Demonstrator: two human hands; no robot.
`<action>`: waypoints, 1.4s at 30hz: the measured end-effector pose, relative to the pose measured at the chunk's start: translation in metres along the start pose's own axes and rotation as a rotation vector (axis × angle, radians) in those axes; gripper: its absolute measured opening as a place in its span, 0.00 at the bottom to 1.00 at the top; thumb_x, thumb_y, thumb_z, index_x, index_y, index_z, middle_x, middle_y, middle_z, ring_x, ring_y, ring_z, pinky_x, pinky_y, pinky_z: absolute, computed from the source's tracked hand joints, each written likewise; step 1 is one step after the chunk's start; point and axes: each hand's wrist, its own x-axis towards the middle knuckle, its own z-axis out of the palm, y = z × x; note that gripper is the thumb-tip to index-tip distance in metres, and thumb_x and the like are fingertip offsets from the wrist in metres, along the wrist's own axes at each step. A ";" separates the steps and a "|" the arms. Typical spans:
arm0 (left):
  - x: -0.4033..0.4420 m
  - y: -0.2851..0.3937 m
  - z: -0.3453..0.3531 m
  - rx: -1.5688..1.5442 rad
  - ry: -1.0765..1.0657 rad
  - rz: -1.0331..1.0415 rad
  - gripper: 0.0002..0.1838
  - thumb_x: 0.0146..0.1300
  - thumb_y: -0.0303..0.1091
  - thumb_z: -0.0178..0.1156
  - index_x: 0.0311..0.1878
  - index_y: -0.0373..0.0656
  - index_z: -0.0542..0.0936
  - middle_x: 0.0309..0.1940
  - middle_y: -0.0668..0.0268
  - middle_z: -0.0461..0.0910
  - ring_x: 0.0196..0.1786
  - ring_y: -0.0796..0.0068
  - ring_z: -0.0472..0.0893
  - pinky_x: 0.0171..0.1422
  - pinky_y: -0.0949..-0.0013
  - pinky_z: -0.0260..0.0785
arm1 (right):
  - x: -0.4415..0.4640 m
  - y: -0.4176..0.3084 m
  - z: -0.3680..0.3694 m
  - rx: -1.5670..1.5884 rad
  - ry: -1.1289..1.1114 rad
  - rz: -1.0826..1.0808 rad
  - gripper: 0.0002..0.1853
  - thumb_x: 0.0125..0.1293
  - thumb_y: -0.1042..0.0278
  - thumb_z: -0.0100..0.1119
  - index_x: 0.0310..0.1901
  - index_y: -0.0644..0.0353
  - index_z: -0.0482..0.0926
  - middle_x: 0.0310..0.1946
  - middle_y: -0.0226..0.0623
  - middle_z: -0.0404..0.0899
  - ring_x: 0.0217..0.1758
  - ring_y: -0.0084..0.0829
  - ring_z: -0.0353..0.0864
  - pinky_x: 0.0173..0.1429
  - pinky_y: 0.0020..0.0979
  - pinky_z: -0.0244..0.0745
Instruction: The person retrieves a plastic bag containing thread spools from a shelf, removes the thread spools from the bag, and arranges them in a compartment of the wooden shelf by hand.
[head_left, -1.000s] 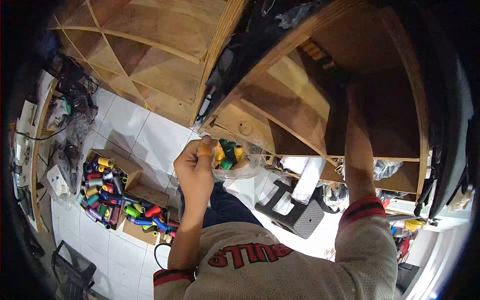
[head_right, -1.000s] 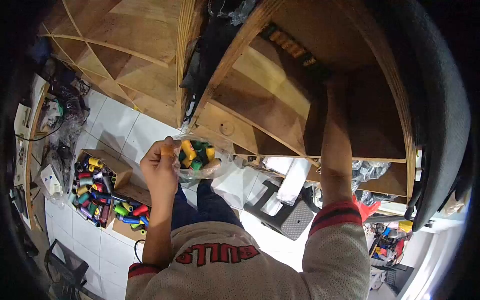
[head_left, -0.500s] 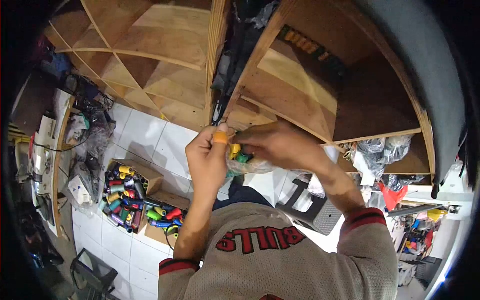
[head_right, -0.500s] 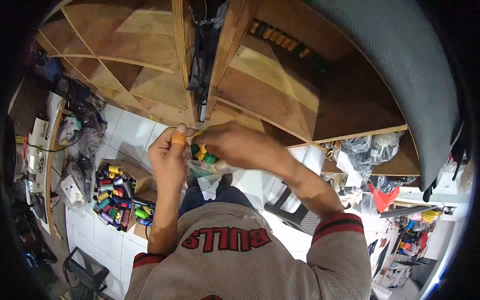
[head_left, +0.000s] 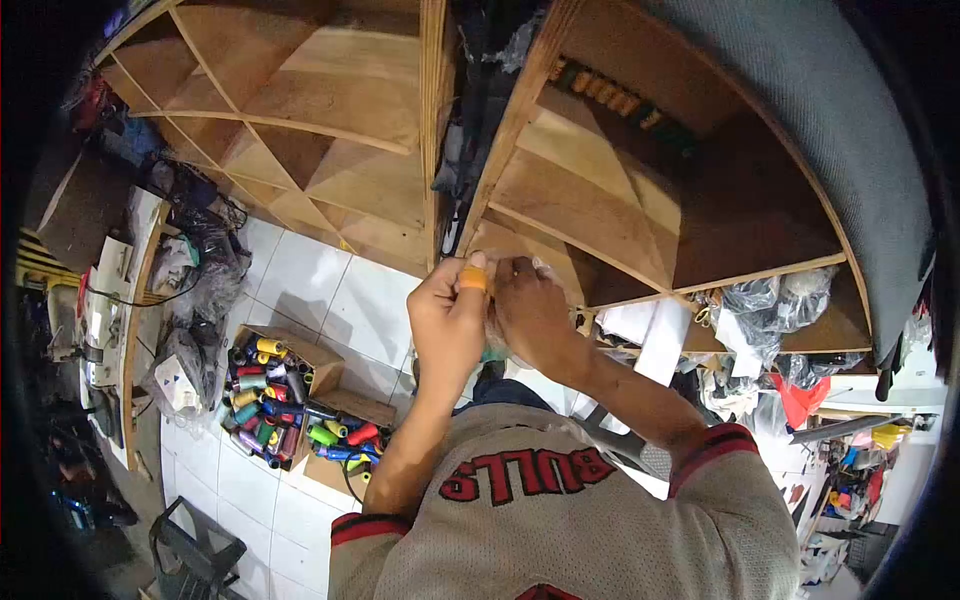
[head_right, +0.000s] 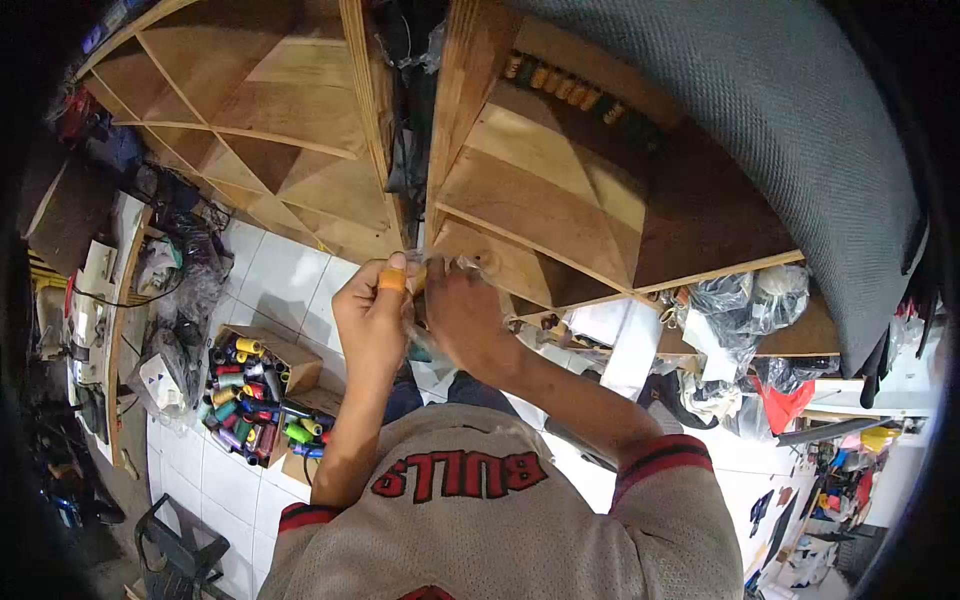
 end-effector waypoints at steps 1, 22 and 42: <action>-0.001 -0.001 0.002 -0.017 0.004 -0.017 0.14 0.65 0.37 0.56 0.29 0.36 0.79 0.16 0.77 0.67 0.18 0.89 0.59 0.21 0.80 0.47 | -0.002 0.001 -0.002 -0.022 0.003 -0.003 0.15 0.54 0.68 0.55 0.42 0.67 0.72 0.36 0.49 0.76 0.32 0.42 0.81 0.33 0.37 0.78; 0.006 0.003 0.005 -0.093 0.046 -0.037 0.16 0.65 0.34 0.55 0.22 0.37 0.72 0.15 0.78 0.64 0.20 0.89 0.60 0.22 0.77 0.50 | 0.009 0.047 -0.086 1.239 -0.238 0.088 0.20 0.53 0.77 0.64 0.49 0.62 0.75 0.42 0.34 0.80 0.40 0.25 0.80 0.45 0.25 0.76; 0.001 -0.009 -0.020 -0.075 0.186 -0.102 0.15 0.65 0.39 0.56 0.29 0.36 0.78 0.15 0.78 0.65 0.19 0.88 0.58 0.23 0.79 0.47 | 0.263 0.219 0.071 -0.042 0.609 0.326 0.17 0.64 0.64 0.52 0.49 0.68 0.73 0.44 0.41 0.76 0.41 0.34 0.76 0.46 0.33 0.72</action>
